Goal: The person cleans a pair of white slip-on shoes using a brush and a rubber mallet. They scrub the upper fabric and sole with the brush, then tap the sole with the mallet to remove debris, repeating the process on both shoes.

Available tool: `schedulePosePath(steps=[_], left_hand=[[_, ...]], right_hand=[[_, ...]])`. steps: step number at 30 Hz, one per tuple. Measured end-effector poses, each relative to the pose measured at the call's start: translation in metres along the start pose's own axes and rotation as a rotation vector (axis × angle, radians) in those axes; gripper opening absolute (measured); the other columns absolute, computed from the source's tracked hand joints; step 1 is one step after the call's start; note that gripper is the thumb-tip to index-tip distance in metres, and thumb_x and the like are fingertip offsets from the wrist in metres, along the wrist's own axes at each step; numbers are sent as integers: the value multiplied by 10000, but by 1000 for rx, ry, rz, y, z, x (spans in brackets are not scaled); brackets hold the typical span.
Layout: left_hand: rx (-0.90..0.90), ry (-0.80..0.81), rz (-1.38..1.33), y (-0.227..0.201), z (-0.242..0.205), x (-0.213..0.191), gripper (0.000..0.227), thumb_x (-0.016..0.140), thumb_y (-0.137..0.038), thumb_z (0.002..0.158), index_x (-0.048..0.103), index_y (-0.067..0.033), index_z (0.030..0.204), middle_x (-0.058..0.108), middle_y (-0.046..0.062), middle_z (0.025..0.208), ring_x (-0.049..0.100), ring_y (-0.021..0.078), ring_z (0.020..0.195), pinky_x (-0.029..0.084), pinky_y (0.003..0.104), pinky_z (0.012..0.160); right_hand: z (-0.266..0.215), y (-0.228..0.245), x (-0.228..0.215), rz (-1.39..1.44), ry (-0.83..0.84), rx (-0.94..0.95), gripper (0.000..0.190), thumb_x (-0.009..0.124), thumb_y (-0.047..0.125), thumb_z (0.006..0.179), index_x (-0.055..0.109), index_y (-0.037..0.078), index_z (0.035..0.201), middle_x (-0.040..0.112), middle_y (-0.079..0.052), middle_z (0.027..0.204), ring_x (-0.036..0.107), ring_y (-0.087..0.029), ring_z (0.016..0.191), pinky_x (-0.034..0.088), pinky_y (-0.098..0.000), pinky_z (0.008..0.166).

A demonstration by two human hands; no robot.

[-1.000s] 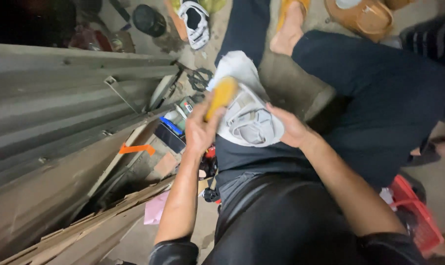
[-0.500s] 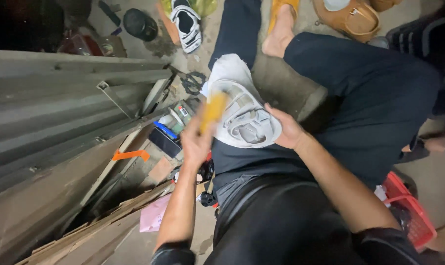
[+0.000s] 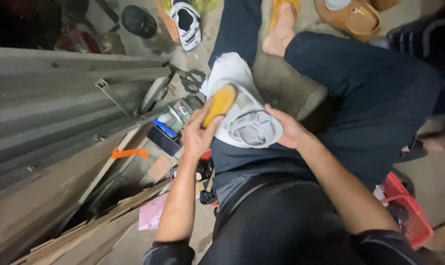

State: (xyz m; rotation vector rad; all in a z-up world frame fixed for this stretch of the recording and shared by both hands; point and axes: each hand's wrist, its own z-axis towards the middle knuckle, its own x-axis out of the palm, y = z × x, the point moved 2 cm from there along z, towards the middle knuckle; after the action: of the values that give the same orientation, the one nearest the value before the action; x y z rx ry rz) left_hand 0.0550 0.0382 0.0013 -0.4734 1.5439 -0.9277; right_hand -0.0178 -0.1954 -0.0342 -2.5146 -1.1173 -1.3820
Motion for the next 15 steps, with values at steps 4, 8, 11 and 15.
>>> schedulePosePath(steps=[4,8,11,15], left_hand=[[-125,-69,-139,40,21,-1,465,851,-265,900,706,-220,1340,752,162,1127,719,264,1030,557,388,886],[-75,18,-157,-34,8,4,445,833,-265,905,708,-159,1318,744,149,1213,706,302,1141,541,407,979],[7,148,-158,-96,2,13,473,874,-286,833,736,-202,1277,761,84,1071,738,261,1006,560,359,878],[69,49,-136,-107,27,32,458,834,-265,890,716,-168,1321,759,177,1010,743,377,932,574,461,827]], right_hand=[[-4,-4,8,-53,-3,6,503,501,526,1039,759,114,1167,787,-87,1027,742,-221,832,606,-412,751],[-6,4,9,-378,-216,-149,692,585,535,991,497,118,1536,402,-129,1612,365,-330,1478,322,-490,1204],[-23,46,37,-556,-383,-371,672,444,523,1073,408,85,1580,255,-185,1671,203,-348,1549,174,-471,1288],[8,57,-15,-676,-449,-571,657,335,571,1097,329,169,1616,335,-178,1634,483,-404,1367,678,-410,658]])
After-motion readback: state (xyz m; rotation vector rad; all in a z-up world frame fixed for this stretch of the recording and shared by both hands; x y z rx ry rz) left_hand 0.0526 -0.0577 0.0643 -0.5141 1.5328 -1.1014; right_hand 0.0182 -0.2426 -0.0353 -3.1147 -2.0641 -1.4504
